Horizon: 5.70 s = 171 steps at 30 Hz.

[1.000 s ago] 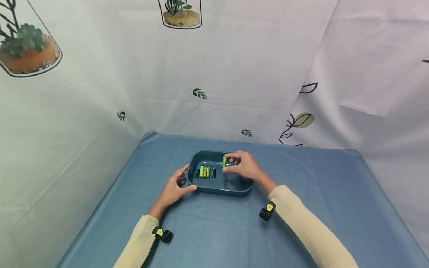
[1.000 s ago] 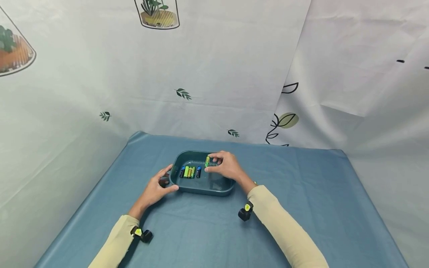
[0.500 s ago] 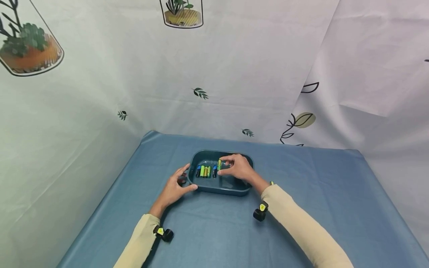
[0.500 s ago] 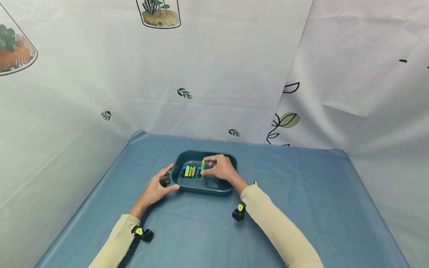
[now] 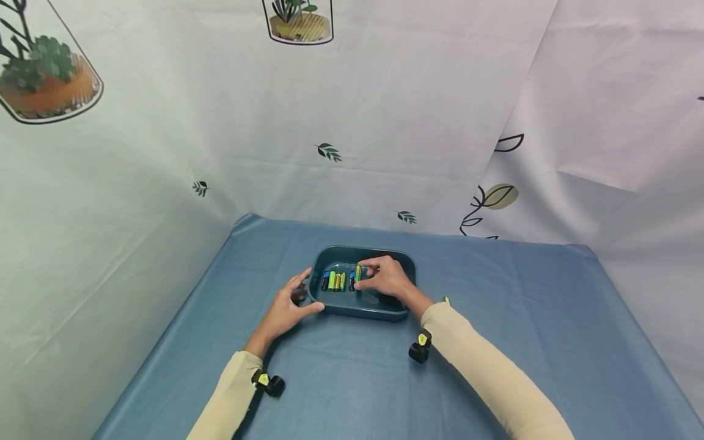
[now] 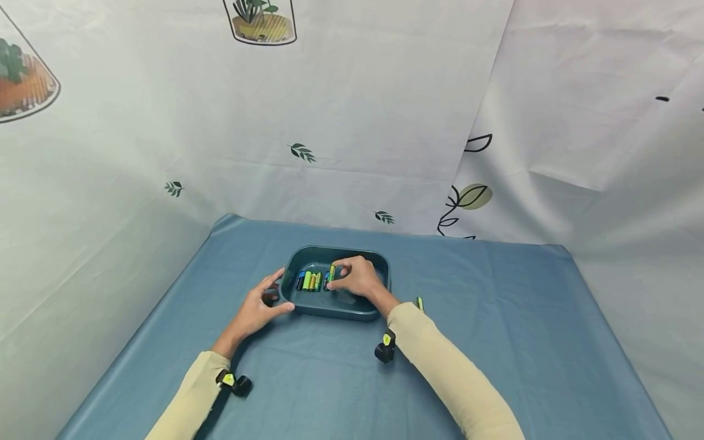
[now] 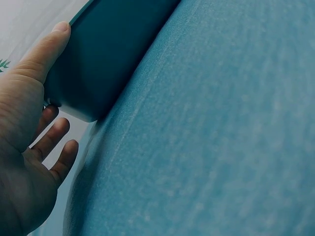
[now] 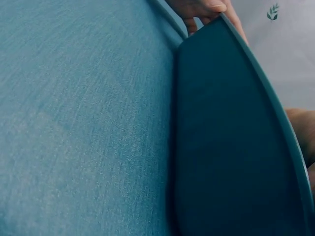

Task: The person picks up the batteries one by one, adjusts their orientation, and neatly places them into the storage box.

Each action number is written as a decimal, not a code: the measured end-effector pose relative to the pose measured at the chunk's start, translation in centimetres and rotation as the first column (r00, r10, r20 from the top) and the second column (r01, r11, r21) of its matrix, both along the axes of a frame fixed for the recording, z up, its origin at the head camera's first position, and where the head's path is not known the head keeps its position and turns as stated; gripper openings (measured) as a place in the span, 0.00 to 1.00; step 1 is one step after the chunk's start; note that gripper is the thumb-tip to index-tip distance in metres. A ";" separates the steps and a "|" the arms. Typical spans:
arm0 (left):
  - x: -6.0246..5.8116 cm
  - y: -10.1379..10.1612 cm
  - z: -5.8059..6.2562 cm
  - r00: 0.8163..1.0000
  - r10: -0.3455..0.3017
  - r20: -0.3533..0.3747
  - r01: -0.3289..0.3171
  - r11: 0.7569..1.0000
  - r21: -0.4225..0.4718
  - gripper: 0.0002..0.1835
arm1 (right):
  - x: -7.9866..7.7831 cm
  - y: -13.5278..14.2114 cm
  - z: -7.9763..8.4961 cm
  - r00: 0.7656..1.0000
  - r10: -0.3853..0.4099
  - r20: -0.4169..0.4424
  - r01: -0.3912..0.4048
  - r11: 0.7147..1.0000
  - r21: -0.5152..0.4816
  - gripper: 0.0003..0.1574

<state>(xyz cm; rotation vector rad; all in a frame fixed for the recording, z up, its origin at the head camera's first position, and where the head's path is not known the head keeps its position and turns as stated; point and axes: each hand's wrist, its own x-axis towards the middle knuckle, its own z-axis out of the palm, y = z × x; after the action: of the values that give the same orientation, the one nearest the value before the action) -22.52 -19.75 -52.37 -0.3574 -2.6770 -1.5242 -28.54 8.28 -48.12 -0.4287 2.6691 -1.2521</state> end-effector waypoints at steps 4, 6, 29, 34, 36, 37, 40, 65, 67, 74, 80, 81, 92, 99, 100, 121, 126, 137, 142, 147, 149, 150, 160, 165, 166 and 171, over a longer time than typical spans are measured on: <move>0.0 0.1 0.0 1.000 -0.001 0.002 0.001 1.000 0.003 0.50 | -0.1 -0.2 -0.1 1.000 -0.021 0.020 0.021 1.000 0.013 0.33; -0.1 0.1 -0.1 1.000 -0.002 -0.001 0.002 1.000 0.002 0.50 | -0.1 -0.3 -0.1 0.999 -0.031 0.029 0.030 0.999 0.016 0.33; -0.2 0.0 -0.2 1.000 0.012 0.000 -0.012 1.000 0.003 0.50 | -0.8 -1.2 -0.4 0.995 -0.052 0.082 0.045 0.996 0.076 0.33; -0.1 0.0 -0.2 1.000 0.008 0.004 -0.008 1.000 0.000 0.50 | -0.6 -1.3 -0.4 0.995 -0.052 0.086 0.044 0.995 0.089 0.34; -0.1 0.0 -0.1 1.000 0.010 0.003 -0.010 1.000 -0.002 0.50 | -0.5 -1.3 -0.5 0.995 -0.050 0.085 0.042 0.995 0.089 0.34; -0.1 0.0 -0.1 1.000 0.011 0.004 -0.011 1.000 -0.001 0.50 | -0.5 -1.3 -0.5 0.995 -0.050 0.086 0.042 0.995 0.090 0.34; -0.1 0.0 -0.1 1.000 0.011 0.005 -0.011 1.000 -0.004 0.50 | -0.5 -1.3 -0.6 0.995 -0.046 0.083 0.038 0.995 0.094 0.34; -0.1 0.0 -0.2 1.000 0.005 -0.002 -0.005 1.000 -0.010 0.50 | -0.1 -0.5 0.3 1.000 0.009 -0.008 -0.008 0.996 0.090 0.39; -0.1 0.0 -0.2 1.000 0.004 -0.002 -0.004 1.000 -0.010 0.50 | 0.2 0.0 1.0 0.999 0.023 -0.030 -0.020 0.996 0.083 0.38; -0.1 0.0 -0.1 1.000 -0.006 -0.007 0.006 1.000 -0.003 0.50 | 1.5 3.0 3.3 0.993 0.062 -0.099 -0.062 0.998 0.003 0.37; -0.1 -0.1 -0.2 1.000 -0.006 -0.010 0.006 1.000 0.000 0.49 | 2.5 6.3 4.1 0.983 0.048 -0.179 -0.060 0.996 -0.063 0.36; -0.1 -0.1 -0.2 1.000 -0.005 -0.011 0.005 1.000 -0.001 0.49 | 2.7 6.9 4.3 0.980 0.041 -0.195 -0.054 0.997 -0.063 0.35; -0.1 -0.1 -0.2 1.000 0.012 -0.001 -0.012 1.000 -0.014 0.50 | 3.9 11.9 3.7 0.951 -0.060 -0.304 0.053 0.998 -0.031 0.33; -0.1 0.0 -0.1 1.000 0.004 0.013 -0.004 1.000 -0.011 0.50 | 4.4 14.5 2.3 0.953 -0.071 -0.293 0.069 0.997 -0.019 0.34; -0.1 0.0 -0.1 1.000 0.003 0.012 -0.002 1.000 -0.011 0.50 | 4.5 14.8 2.1 0.955 -0.070 -0.289 0.067 0.998 -0.021 0.34; 0.0 0.0 0.0 1.000 0.001 0.002 -0.001 1.000 -0.004 0.49 | 5.6 20.8 -2.4 0.959 0.077 -0.273 -0.033 0.986 0.162 0.39; 0.0 0.0 0.0 1.000 -0.004 -0.004 0.004 1.000 0.002 0.49 | 5.6 21.1 -3.0 0.968 0.081 -0.239 -0.039 0.984 0.175 0.40; 0.0 0.0 -0.1 1.000 -0.014 0.009 0.014 1.000 0.009 0.49 | 5.3 21.0 -3.6 0.972 0.090 -0.218 -0.048 0.980 0.193 0.40; 0.0 0.0 -0.1 1.000 -0.013 0.012 0.012 1.000 0.013 0.49 | 5.2 20.8 -3.9 0.969 0.099 -0.226 -0.053 0.978 0.199 0.40; 0.0 -0.1 -0.1 1.000 -0.016 0.007 0.015 1.000 0.009 0.49 | 5.3 20.6 -4.1 0.971 0.102 -0.217 -0.056 0.977 0.208 0.39; 0.0 -0.1 -0.1 1.000 -0.016 0.006 0.016 1.000 0.010 0.49 | 5.3 20.5 -4.0 0.973 0.098 -0.207 -0.054 0.977 0.206 0.38; 0.0 -0.1 0.0 1.000 -0.015 0.006 0.015 1.000 0.010 0.49 | 5.3 20.5 -4.0 0.974 0.097 -0.204 -0.054 0.977 0.206 0.38; 0.1 -0.1 0.1 1.000 -0.015 0.005 0.015 1.000 0.007 0.50 | 5.3 20.4 -4.1 0.979 0.087 -0.187 -0.047 0.977 0.207 0.35; 0.1 -0.1 0.0 1.000 -0.017 0.002 0.017 1.000 0.013 0.50 | 5.3 20.4 -4.2 0.975 0.071 -0.209 -0.028 0.979 0.203 0.34; 0.1 -0.1 0.0 1.000 -0.017 0.003 0.016 1.000 0.014 0.50 | 5.3 20.4 -4.2 0.975 0.067 -0.213 -0.023 0.979 0.203 0.34; 0.0 -0.1 -0.1 1.000 -0.016 0.010 0.016 1.000 0.020 0.50 | 5.2 20.5 -4.4 0.974 0.050 -0.220 -0.004 0.979 0.202 0.34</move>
<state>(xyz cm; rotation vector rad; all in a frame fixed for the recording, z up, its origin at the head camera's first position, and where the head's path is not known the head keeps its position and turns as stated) -22.51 -19.86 -52.46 -0.3729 -2.6704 -1.5603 -23.31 28.79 -52.47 -0.6065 2.9286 -0.9639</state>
